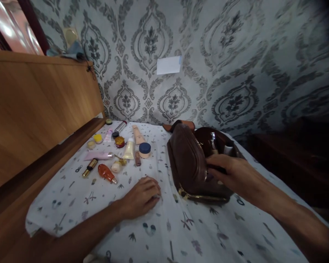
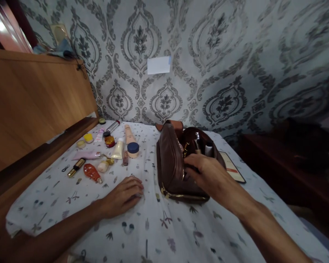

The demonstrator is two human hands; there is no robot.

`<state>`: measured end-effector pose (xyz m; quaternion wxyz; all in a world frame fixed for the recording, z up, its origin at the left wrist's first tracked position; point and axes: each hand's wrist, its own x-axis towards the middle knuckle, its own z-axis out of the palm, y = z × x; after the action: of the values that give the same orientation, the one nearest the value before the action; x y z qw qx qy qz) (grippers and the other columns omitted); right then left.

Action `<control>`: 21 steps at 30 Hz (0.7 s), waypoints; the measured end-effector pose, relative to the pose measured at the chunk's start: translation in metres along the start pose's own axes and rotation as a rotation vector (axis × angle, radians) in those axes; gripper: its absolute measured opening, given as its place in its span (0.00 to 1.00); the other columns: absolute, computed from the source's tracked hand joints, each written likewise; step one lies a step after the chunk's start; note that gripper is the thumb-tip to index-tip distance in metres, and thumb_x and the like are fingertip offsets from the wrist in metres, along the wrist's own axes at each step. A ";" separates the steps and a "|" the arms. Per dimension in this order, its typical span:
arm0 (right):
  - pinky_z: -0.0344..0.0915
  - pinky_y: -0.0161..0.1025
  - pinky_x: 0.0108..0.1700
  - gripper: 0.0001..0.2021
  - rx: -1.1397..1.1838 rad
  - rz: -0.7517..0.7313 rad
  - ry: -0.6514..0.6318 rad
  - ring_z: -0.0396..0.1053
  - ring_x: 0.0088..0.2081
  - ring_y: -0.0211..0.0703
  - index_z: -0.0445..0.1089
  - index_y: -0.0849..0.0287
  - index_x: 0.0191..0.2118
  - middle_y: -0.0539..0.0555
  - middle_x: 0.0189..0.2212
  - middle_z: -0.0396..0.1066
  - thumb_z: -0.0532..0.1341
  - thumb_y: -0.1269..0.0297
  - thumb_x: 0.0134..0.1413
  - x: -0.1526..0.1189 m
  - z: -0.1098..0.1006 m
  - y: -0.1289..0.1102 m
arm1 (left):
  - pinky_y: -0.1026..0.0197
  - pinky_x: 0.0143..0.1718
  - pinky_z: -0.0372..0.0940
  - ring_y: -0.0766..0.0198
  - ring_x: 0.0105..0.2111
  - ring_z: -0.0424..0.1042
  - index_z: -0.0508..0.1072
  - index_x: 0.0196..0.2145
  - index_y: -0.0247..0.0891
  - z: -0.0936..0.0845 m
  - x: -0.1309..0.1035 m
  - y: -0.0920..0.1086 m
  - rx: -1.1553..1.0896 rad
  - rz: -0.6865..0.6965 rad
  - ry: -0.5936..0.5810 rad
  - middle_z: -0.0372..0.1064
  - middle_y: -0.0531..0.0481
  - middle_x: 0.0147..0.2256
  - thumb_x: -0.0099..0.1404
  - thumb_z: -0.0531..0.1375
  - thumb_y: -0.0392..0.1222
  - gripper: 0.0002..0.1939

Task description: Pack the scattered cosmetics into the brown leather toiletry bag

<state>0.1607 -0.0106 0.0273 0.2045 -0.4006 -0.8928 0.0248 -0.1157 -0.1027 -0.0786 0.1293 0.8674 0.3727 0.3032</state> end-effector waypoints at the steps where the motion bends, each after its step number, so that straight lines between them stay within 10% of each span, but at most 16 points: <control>1: 0.66 0.36 0.34 0.11 -0.009 0.025 -0.042 0.74 0.32 0.44 0.70 0.57 0.26 0.53 0.30 0.76 0.55 0.74 0.56 0.002 -0.002 -0.003 | 0.53 0.53 0.63 0.57 0.48 0.68 0.69 0.40 0.38 0.000 0.000 0.000 0.005 -0.003 -0.013 0.73 0.43 0.41 0.70 0.53 0.35 0.05; 21: 0.62 0.37 0.30 0.11 -0.069 0.112 -0.178 0.74 0.29 0.46 0.70 0.57 0.26 0.54 0.27 0.75 0.53 0.74 0.53 0.011 -0.002 0.000 | 0.54 0.50 0.65 0.58 0.46 0.69 0.69 0.37 0.37 0.000 0.001 -0.003 0.046 -0.004 -0.069 0.73 0.41 0.40 0.69 0.52 0.35 0.07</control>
<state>0.1550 -0.0030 0.0325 0.1088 -0.4528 -0.8840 0.0409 -0.1169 -0.1004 -0.0799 0.1226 0.8793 0.3766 0.2644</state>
